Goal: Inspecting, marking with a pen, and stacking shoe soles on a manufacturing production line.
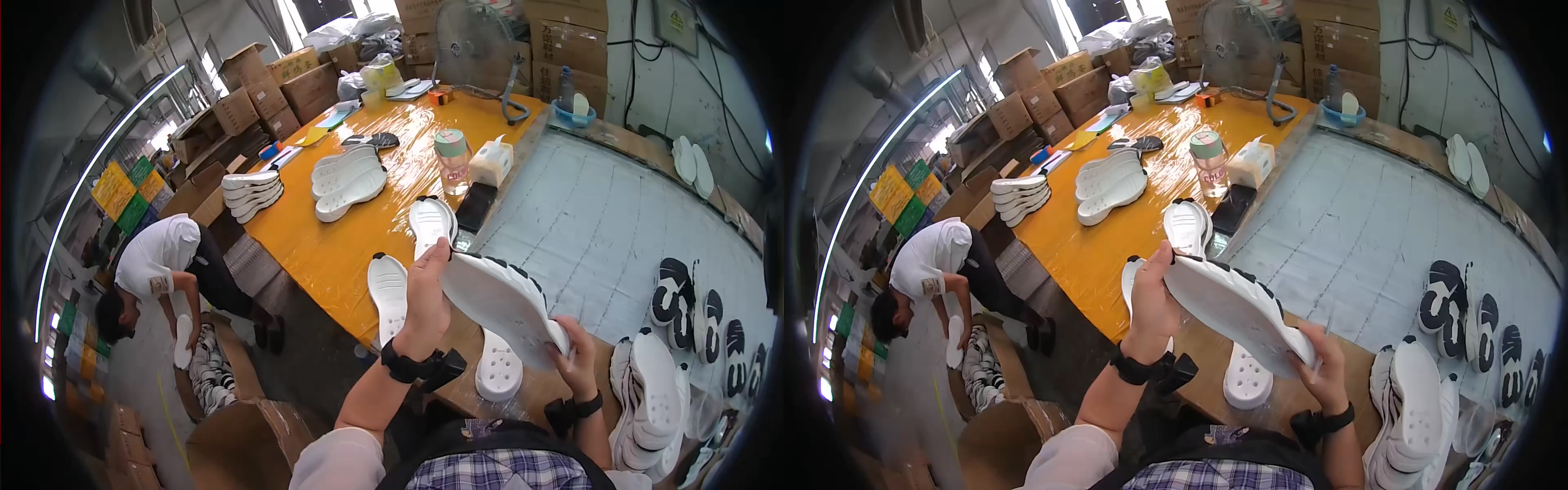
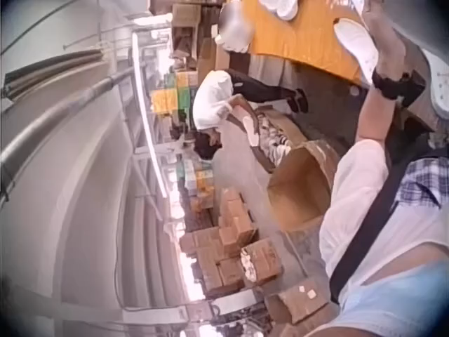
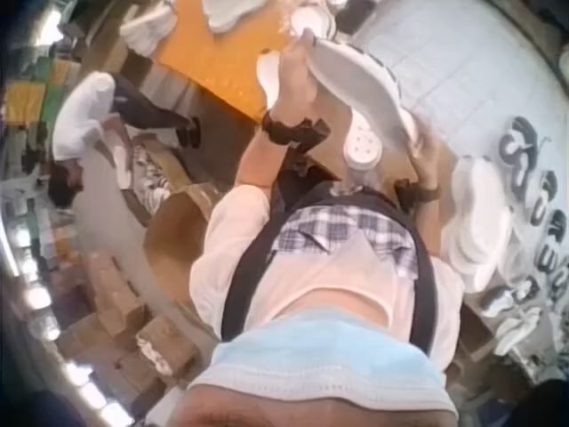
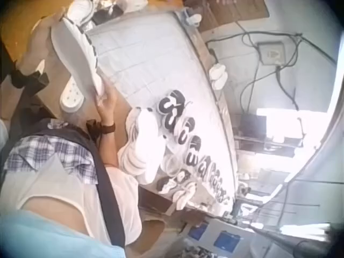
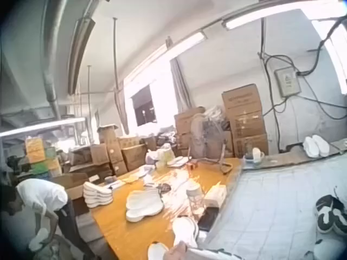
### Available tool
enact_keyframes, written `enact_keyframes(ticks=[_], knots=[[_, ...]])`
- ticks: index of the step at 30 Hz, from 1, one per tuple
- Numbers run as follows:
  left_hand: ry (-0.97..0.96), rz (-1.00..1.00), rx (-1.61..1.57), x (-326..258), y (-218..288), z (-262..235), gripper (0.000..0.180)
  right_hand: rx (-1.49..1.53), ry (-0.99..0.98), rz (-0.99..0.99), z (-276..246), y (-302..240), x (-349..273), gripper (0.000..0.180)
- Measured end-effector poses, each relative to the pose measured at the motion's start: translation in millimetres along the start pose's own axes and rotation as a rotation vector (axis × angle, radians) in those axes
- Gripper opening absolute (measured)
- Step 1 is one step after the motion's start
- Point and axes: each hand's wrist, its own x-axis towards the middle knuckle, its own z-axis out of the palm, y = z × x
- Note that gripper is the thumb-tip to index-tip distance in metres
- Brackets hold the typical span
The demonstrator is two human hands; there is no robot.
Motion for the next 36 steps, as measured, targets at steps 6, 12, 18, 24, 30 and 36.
enact_keyframes(ticks=[6, 12, 18, 24, 30, 36], knots=[[-0.246, 0.076, 0.189, -13, 6, 16, 0.033, 0.482, -0.023, 0.455, 7, -21, 3, 0.037], [-0.272, 0.153, 0.344, -41, -36, 30, 0.051, 0.950, -0.052, 0.667, 18, -46, 19, 0.047], [-0.157, -0.146, 0.041, -49, -63, 6, 0.046, 0.435, -0.124, 0.148, 21, -82, 16, 0.096], [-0.142, -0.245, -0.040, -52, -88, -31, 0.040, 0.402, -0.159, 0.305, 19, -70, 22, 0.049], [-0.110, -0.088, 1.073, -60, -133, -65, 0.048, 0.017, 0.367, 0.307, -13, 28, 53, 0.027], [-0.126, -0.076, 0.954, -55, -143, -86, 0.059, -1.185, 0.994, 0.806, -118, 145, 84, 0.055]])
